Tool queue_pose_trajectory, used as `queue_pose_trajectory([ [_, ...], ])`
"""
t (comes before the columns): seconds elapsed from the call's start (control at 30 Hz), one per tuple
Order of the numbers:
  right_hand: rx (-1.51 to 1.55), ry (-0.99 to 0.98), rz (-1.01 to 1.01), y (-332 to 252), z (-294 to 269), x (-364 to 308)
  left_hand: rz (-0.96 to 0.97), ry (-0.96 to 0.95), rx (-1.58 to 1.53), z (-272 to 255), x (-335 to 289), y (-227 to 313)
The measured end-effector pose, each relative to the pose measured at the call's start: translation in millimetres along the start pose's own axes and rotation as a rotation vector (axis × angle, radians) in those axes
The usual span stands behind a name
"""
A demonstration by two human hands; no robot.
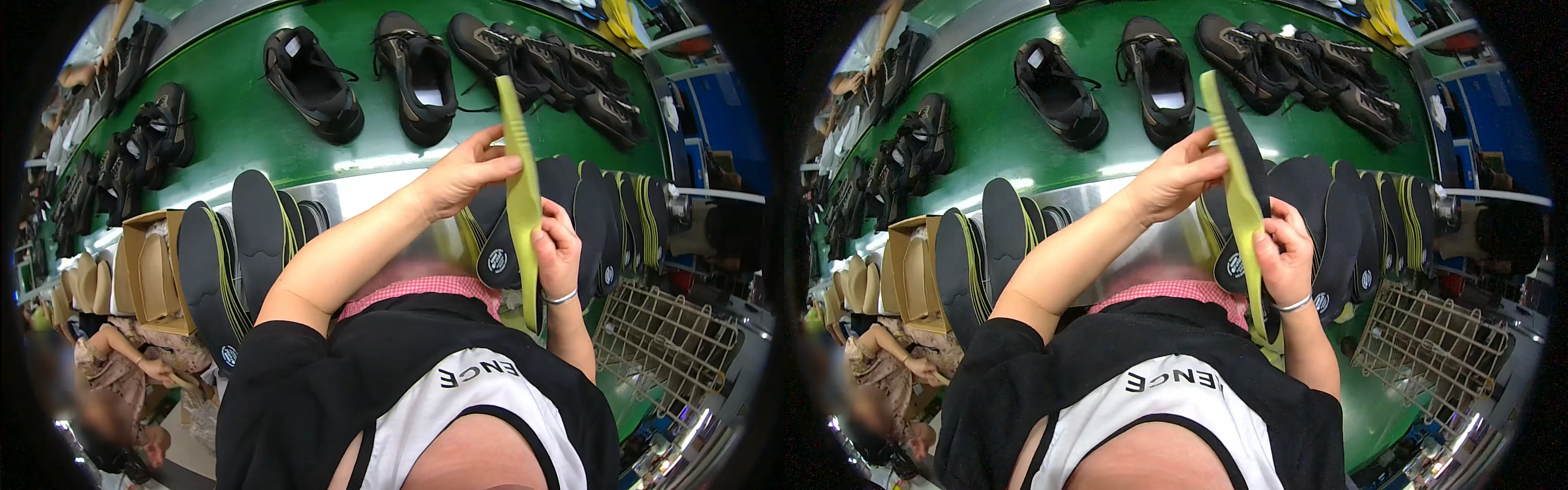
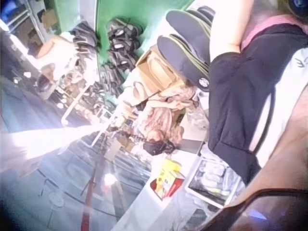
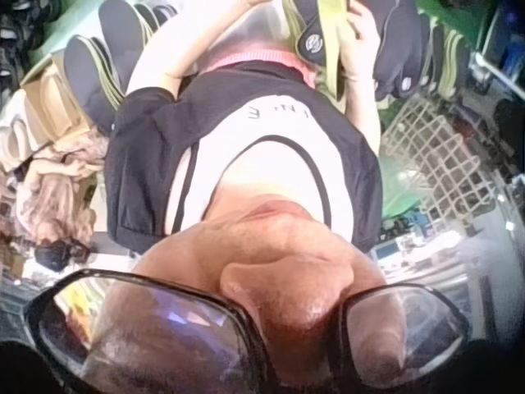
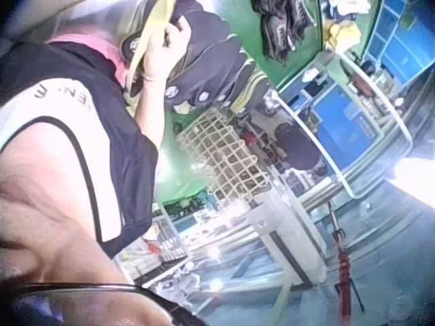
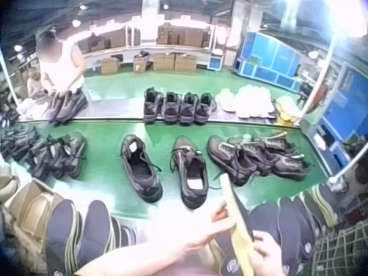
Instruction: The person inserts yellow insoles into black shoes on a green conveyor belt. They pick up each shoe, place an insole inside, and return the shoe to the belt. The person also retrieves insoles from plastic bags and stacks them nearby.
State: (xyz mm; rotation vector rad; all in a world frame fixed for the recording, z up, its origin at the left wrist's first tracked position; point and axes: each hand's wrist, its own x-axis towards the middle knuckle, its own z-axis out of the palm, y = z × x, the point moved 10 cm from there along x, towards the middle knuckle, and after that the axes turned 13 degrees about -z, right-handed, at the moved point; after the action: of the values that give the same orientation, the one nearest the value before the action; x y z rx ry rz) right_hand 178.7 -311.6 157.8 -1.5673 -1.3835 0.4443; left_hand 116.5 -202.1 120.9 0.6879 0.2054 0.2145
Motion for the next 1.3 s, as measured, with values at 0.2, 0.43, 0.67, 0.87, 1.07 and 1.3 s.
queue_pose_trajectory([
  [0.2,0.011,-0.162,0.061,31,38,66,0.159,0.330,-0.005,-62,29,24],
  [0.43,0.450,-0.081,0.320,74,23,110,0.429,0.805,1.406,-105,31,149],
  [0.67,0.426,-0.440,0.626,96,54,127,0.300,0.773,1.760,-170,95,143],
  [0.87,-0.121,-0.833,0.451,131,118,174,0.041,0.927,1.225,-222,61,146],
  [1.07,-0.992,-0.996,-0.097,127,213,188,0.028,0.848,0.945,-245,49,121],
  [1.3,-1.053,-0.979,-0.155,78,151,150,0.053,0.930,0.952,-251,40,123],
])
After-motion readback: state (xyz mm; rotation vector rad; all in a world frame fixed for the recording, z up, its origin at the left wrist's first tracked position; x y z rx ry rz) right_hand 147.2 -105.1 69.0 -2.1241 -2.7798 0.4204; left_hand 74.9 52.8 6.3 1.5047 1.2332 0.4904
